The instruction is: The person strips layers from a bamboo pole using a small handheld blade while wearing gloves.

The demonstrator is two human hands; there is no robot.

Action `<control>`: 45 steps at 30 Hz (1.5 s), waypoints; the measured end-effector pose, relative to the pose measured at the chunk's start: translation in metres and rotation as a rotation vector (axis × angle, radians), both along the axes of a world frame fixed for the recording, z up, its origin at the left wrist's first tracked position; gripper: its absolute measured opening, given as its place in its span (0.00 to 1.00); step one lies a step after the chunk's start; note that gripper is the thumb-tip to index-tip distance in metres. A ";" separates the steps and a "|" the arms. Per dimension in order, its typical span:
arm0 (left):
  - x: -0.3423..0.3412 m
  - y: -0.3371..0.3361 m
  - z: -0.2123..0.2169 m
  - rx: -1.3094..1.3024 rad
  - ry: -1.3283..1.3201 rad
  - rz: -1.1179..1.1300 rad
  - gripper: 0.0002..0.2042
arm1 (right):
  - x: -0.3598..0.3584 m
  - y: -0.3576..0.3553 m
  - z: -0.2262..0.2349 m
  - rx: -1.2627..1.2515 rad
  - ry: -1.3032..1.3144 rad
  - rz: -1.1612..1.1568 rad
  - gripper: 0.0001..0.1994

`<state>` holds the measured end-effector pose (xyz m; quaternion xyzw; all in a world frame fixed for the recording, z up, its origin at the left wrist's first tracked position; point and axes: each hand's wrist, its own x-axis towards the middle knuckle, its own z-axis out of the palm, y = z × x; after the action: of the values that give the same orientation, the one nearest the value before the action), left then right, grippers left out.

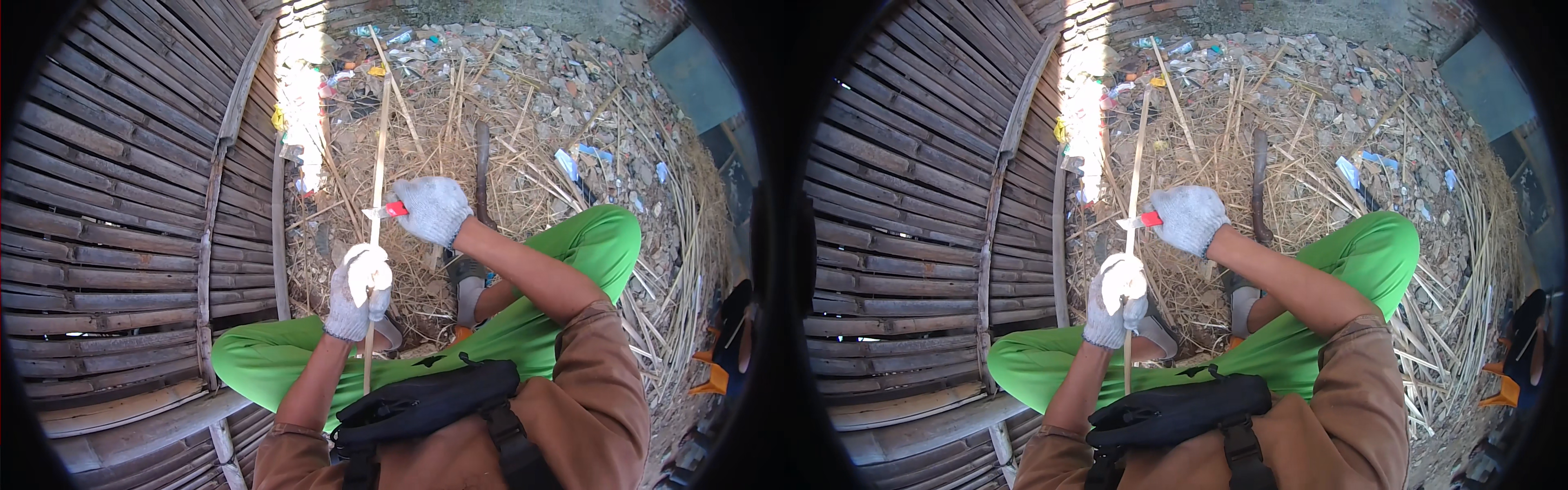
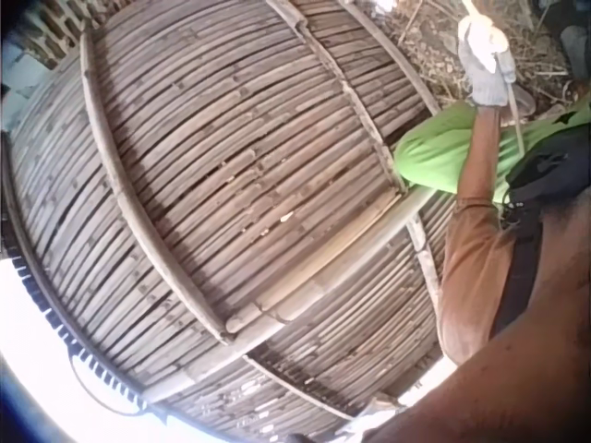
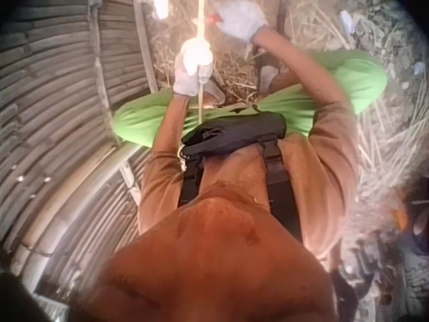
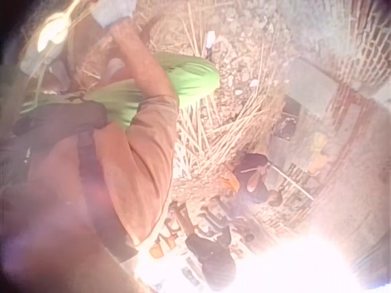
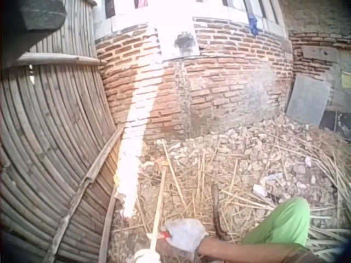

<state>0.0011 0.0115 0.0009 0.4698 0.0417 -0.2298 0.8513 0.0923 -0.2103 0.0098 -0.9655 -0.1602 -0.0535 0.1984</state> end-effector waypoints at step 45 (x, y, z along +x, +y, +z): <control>-0.018 -0.018 0.023 0.438 -0.111 -0.152 0.10 | 0.060 -0.082 0.007 -0.011 -0.007 -0.258 0.16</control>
<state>-0.0171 -0.0068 0.0243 0.6570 0.0081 -0.2526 0.7103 0.1523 -0.2923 0.0170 -0.9789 -0.0356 -0.0813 0.1841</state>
